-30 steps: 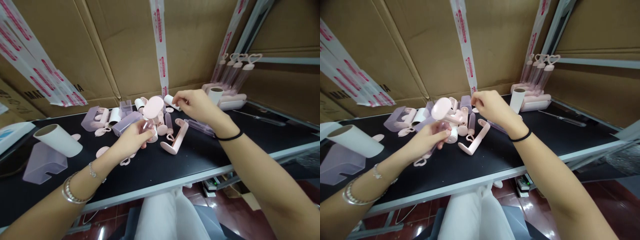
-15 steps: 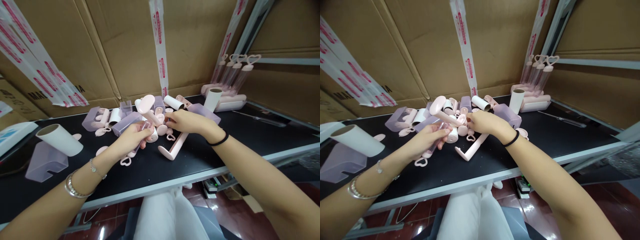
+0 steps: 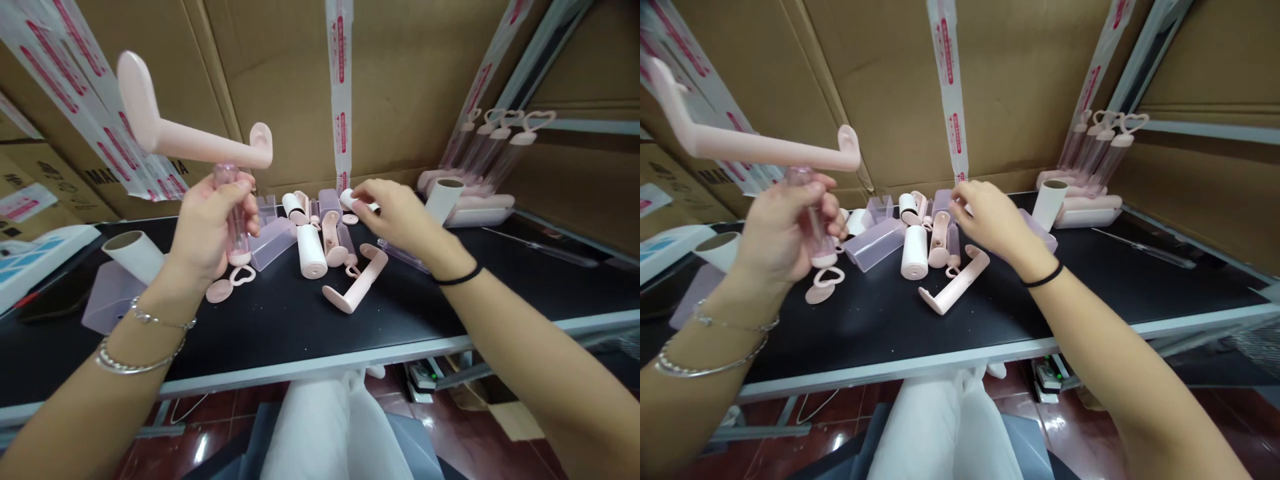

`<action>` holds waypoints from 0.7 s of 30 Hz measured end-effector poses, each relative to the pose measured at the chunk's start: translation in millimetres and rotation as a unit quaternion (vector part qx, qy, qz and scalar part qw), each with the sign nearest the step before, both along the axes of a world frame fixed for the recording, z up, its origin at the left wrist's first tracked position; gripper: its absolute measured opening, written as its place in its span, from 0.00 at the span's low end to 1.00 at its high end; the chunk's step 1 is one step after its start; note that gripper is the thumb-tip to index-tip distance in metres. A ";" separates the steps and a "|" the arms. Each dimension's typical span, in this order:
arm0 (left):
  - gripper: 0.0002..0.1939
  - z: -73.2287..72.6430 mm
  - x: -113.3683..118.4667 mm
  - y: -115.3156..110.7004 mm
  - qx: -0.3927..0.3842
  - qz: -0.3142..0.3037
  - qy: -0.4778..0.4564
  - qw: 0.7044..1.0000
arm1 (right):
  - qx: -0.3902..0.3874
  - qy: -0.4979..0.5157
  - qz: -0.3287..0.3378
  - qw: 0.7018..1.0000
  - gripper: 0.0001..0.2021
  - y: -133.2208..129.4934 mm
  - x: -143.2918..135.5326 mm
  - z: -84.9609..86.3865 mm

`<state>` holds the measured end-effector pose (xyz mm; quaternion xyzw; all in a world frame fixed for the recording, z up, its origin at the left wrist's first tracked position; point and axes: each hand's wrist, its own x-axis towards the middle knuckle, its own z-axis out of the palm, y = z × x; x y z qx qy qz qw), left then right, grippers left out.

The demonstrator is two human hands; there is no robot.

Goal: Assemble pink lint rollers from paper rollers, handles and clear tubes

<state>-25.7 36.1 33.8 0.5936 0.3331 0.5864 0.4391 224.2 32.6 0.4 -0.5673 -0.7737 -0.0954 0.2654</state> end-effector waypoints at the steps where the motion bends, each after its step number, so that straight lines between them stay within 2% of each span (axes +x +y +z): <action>1: 0.05 -2.2 1.6 0.8 0.003 0.007 -0.004 1.000 | 0.007 -0.010 0.009 1.000 0.16 -1.4 -12.5 -4.0; 3: 0.06 -9.4 7.0 2.1 0.015 0.027 0.015 0.999 | -0.011 -0.052 0.026 0.998 0.24 -4.1 -40.6 -13.9; 5: 0.07 -16.4 12.6 2.8 0.029 0.039 0.047 0.998 | -0.039 -0.088 0.007 0.995 0.31 -5.8 -64.2 -22.9; 7: 0.07 -20.6 15.4 2.8 0.044 0.041 0.081 0.995 | -0.063 -0.096 -0.023 0.993 0.29 -6.0 -76.9 -27.5; 12: 0.10 -23.1 13.2 2.0 0.040 0.000 0.109 0.993 | -0.107 -0.089 -0.034 0.990 0.22 -6.5 -75.2 -27.1; 17: 0.18 -29.0 14.8 2.9 0.039 -0.024 0.115 0.992 | -0.077 -0.110 -0.002 0.991 0.24 -12.2 -79.6 -32.6; 21: 0.18 -30.6 13.6 6.5 0.055 -0.018 0.117 0.991 | -0.078 -0.077 -0.004 0.994 0.19 -12.2 -68.4 -24.6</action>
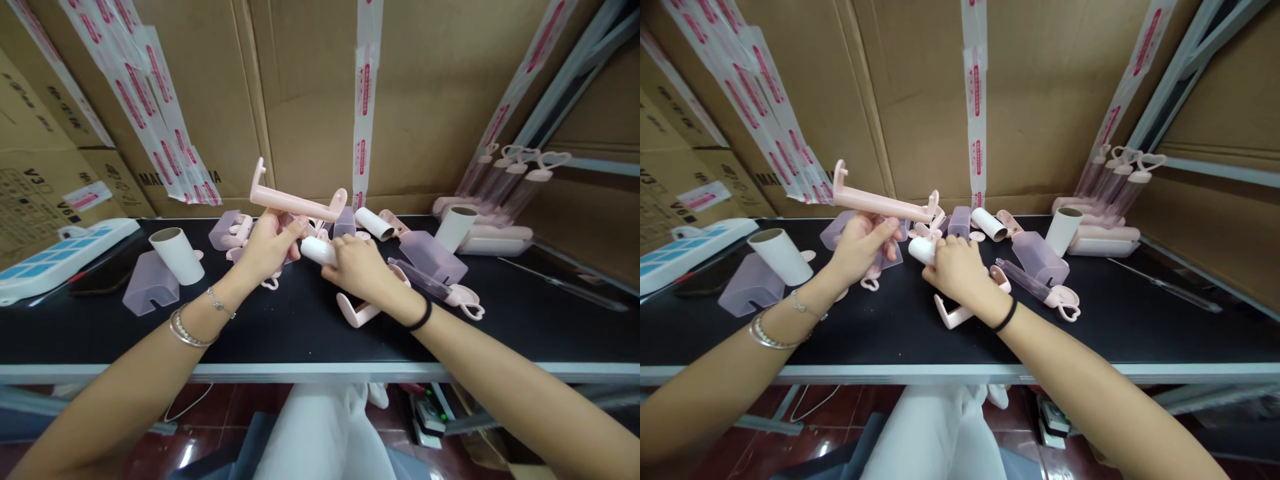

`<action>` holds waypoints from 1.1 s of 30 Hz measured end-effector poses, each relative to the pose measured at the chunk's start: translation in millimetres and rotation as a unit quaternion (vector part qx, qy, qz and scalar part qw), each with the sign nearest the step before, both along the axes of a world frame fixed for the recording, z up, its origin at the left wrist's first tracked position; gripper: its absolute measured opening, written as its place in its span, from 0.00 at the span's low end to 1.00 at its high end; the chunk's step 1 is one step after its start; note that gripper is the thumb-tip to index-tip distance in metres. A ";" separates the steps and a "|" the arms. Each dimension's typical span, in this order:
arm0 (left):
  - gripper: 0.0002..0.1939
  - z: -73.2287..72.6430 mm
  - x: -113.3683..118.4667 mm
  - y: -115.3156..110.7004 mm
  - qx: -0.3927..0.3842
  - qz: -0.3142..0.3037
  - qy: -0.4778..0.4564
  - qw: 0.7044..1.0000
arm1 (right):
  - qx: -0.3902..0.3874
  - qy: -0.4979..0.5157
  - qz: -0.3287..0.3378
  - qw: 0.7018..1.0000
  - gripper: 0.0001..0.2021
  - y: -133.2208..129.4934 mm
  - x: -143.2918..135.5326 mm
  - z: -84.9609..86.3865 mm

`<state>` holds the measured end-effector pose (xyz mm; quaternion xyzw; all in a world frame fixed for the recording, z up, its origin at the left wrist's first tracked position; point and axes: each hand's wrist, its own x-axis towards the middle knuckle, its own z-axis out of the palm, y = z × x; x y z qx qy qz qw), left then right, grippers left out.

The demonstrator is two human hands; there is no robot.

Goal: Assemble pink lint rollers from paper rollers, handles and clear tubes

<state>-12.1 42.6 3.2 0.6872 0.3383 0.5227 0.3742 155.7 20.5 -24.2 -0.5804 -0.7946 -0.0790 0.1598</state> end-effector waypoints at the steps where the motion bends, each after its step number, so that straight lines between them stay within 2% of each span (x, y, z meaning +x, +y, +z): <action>1: 0.18 0.8 -1.3 1.3 0.001 0.010 -0.009 1.000 | 0.002 0.017 -0.009 1.000 0.18 2.0 8.5 4.2; 4: 0.16 3.1 -6.3 5.8 -0.009 0.043 -0.035 0.998 | 0.044 0.132 -0.027 0.990 0.17 13.5 43.9 16.4; 6: 0.16 1.6 -9.1 8.4 -0.009 0.053 -0.023 0.998 | 0.105 0.229 -0.006 0.968 0.19 23.3 68.5 21.1; 8: 0.17 -3.1 -10.3 9.9 0.007 0.055 0.036 0.998 | 0.166 0.285 0.036 0.943 0.22 30.8 86.6 22.8; 11: 0.19 -12.1 -8.5 8.1 0.047 0.052 0.158 0.985 | 0.261 0.272 0.109 0.920 0.22 31.4 92.6 22.8; 14: 0.27 -17.5 -4.3 2.5 0.063 0.032 0.202 0.977 | 0.318 0.203 0.185 0.908 0.22 19.6 76.7 22.9; 17: 0.39 -20.5 -1.3 -2.6 0.054 -0.013 0.185 0.981 | 0.307 0.169 0.223 0.910 0.21 7.0 57.0 22.6; 19: 0.40 -23.1 -0.7 -4.9 0.061 -0.043 0.161 0.984 | 0.293 0.164 0.229 0.914 0.19 2.9 49.3 21.6; 28: 0.25 -27.3 0.0 -8.9 0.063 -0.078 0.099 0.990 | 0.247 0.198 0.264 0.911 0.18 4.5 52.0 18.1; 33: 0.22 -28.5 0.1 -10.9 0.025 -0.099 0.090 0.991 | 0.246 0.205 0.256 0.912 0.17 4.3 50.8 17.3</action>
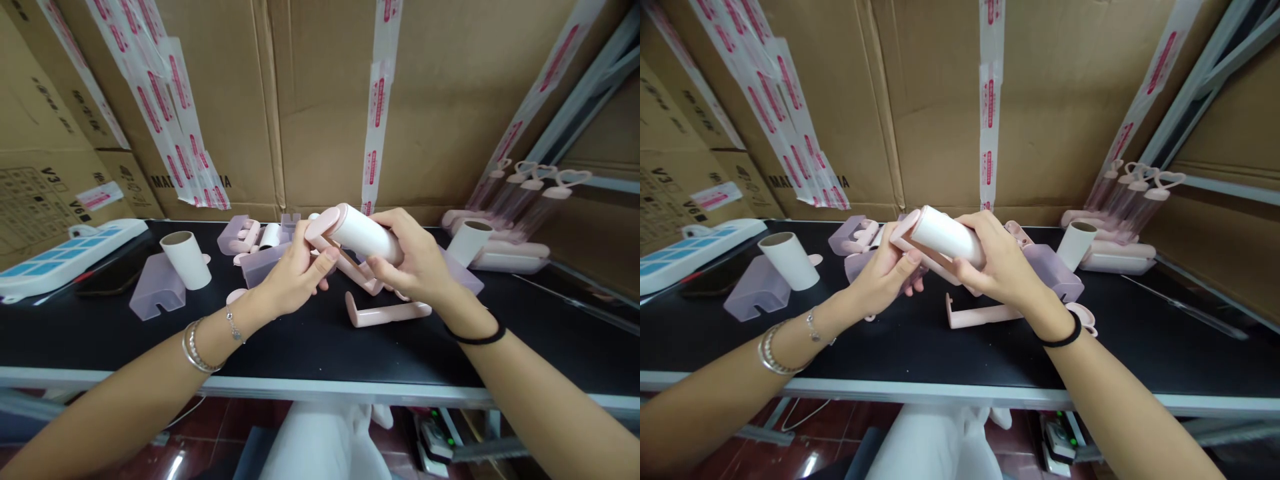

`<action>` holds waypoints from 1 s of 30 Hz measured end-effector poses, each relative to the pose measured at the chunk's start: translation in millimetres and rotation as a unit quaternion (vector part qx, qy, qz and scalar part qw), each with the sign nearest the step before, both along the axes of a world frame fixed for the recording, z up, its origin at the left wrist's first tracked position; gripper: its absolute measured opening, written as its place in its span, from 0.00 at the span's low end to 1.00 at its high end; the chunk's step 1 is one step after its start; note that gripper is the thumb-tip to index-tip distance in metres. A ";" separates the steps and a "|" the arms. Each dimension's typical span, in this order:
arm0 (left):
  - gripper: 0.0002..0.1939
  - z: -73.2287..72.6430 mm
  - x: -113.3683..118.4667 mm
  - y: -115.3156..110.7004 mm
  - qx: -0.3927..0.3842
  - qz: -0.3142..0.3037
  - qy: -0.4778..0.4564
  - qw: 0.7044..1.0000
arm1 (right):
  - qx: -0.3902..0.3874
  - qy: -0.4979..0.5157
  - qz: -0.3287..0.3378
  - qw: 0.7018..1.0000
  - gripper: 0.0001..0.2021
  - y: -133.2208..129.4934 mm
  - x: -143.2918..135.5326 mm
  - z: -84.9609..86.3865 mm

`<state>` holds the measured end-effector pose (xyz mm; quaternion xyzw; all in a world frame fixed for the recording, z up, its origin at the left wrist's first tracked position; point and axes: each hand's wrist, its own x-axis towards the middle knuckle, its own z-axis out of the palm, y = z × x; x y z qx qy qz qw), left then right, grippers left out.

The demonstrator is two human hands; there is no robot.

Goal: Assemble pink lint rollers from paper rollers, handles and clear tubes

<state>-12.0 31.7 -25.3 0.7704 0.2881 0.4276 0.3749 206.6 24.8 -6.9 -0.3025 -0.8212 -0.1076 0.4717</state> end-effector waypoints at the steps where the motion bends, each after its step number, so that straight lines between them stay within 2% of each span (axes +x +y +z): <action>1: 0.23 -0.1 0.3 -1.0 -0.007 -0.002 0.000 1.000 | -0.001 0.000 0.001 1.000 0.17 -0.4 -0.5 0.2; 6: 0.29 2.6 3.7 -5.4 0.029 0.038 -0.065 0.997 | -0.025 -0.012 0.014 1.000 0.18 -4.5 -4.3 1.9; 10: 0.26 2.9 5.8 -4.2 0.074 0.043 -0.115 0.990 | -0.032 -0.003 0.019 0.999 0.22 -5.7 -9.9 -1.5; 12: 0.29 3.9 7.0 -4.3 0.079 0.052 -0.130 0.987 | -0.019 0.008 0.017 1.000 0.22 -4.7 -13.5 -5.4; 18: 0.30 22.0 9.7 -10.1 -0.021 0.113 -0.185 0.976 | -0.011 0.046 0.031 0.998 0.24 -4.7 -25.9 -13.7; 21: 0.30 28.2 8.3 -8.0 -0.026 0.111 -0.201 0.973 | -0.037 0.056 0.040 0.997 0.24 -5.9 -28.3 -12.9; 23: 0.28 29.1 6.9 -5.2 -0.015 0.106 -0.207 0.972 | -0.076 0.091 0.046 0.992 0.27 -5.1 -27.5 -12.4; 26: 0.24 30.3 4.8 -2.2 -0.007 0.126 -0.221 0.967 | -0.218 0.164 0.106 0.956 0.33 -2.1 -26.0 -13.3; 28: 0.23 32.3 3.0 -0.8 -0.014 0.138 -0.232 0.963 | -0.342 0.195 0.171 0.903 0.30 -0.4 -27.0 -14.2; 30: 0.22 34.6 0.1 1.8 -0.026 0.140 -0.233 0.962 | -0.425 0.223 0.221 0.849 0.26 0.5 -29.2 -14.3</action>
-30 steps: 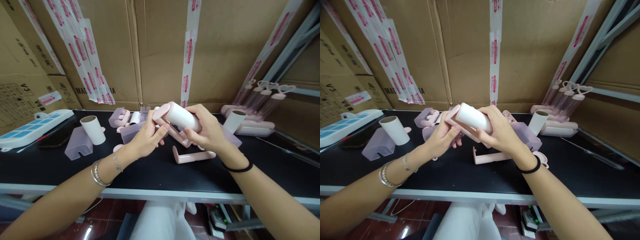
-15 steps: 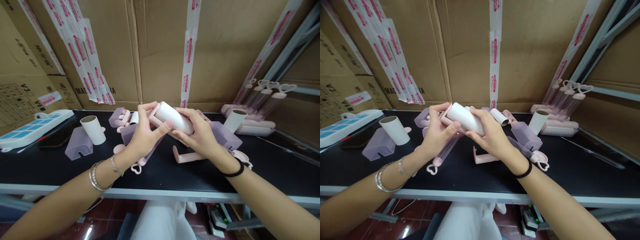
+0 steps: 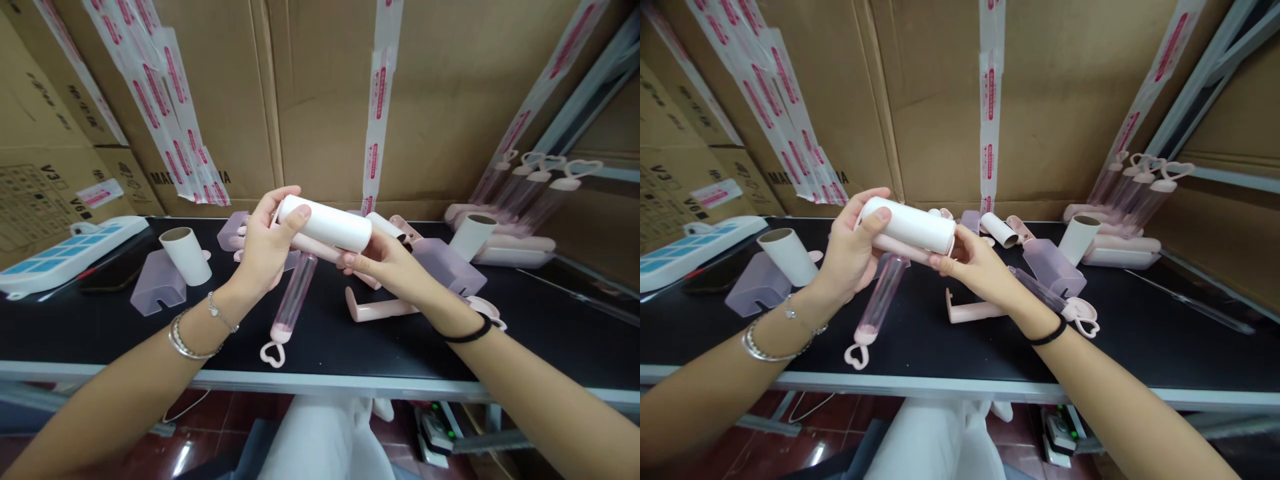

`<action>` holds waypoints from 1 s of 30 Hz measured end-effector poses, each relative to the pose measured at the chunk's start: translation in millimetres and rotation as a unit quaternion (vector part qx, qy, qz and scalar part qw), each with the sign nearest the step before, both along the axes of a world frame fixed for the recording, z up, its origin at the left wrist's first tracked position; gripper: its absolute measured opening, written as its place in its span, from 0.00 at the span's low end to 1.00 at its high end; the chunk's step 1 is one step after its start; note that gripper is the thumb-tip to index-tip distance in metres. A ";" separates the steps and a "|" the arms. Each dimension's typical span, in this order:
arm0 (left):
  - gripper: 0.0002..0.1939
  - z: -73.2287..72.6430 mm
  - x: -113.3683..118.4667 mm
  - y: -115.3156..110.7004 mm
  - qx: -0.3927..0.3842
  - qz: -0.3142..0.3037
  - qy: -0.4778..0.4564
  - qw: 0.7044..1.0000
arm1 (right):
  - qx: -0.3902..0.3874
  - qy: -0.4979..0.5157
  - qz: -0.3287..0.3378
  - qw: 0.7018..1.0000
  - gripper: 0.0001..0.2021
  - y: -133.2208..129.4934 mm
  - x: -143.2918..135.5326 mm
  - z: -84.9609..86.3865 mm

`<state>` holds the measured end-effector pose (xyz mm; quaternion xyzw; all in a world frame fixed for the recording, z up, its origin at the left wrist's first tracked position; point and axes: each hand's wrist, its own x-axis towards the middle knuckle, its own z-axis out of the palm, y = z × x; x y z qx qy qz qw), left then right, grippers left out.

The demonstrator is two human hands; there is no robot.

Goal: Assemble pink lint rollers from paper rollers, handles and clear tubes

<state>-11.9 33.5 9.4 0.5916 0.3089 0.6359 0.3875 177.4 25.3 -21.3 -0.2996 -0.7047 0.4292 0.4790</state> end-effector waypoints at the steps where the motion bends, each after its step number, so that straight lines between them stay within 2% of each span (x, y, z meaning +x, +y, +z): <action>1: 0.22 1.1 -2.1 2.0 -0.004 -0.005 0.006 1.000 | -0.023 0.022 0.010 0.999 0.25 0.2 -1.1 0.4; 5: 0.23 5.0 -14.9 13.0 0.020 -0.048 0.074 0.996 | -0.021 0.098 -0.023 0.995 0.24 0.8 -0.2 4.3; 9: 0.24 10.6 -26.7 16.0 0.051 -0.098 0.213 0.971 | 0.005 0.098 -0.043 0.994 0.23 -1.8 6.8 10.4; 11: 0.24 13.8 -29.0 12.5 0.083 -0.081 0.293 0.949 | 0.015 0.076 -0.034 0.996 0.23 -5.4 9.4 13.8; 13: 0.25 16.1 -28.9 8.0 0.101 -0.055 0.336 0.935 | 0.026 0.056 -0.016 0.998 0.22 -9.5 11.0 17.1; 15: 0.26 17.1 -27.5 5.0 0.099 -0.041 0.342 0.934 | 0.036 0.040 -0.007 0.999 0.21 -12.4 12.2 19.5; 20: 0.26 18.1 -24.6 6.3 0.116 -0.013 0.345 0.931 | 0.039 0.023 -0.032 0.998 0.21 -13.5 15.5 22.5; 30: 0.25 19.2 -22.9 4.2 0.075 -0.041 0.314 0.946 | 0.011 0.042 -0.037 0.998 0.21 -20.2 15.2 29.5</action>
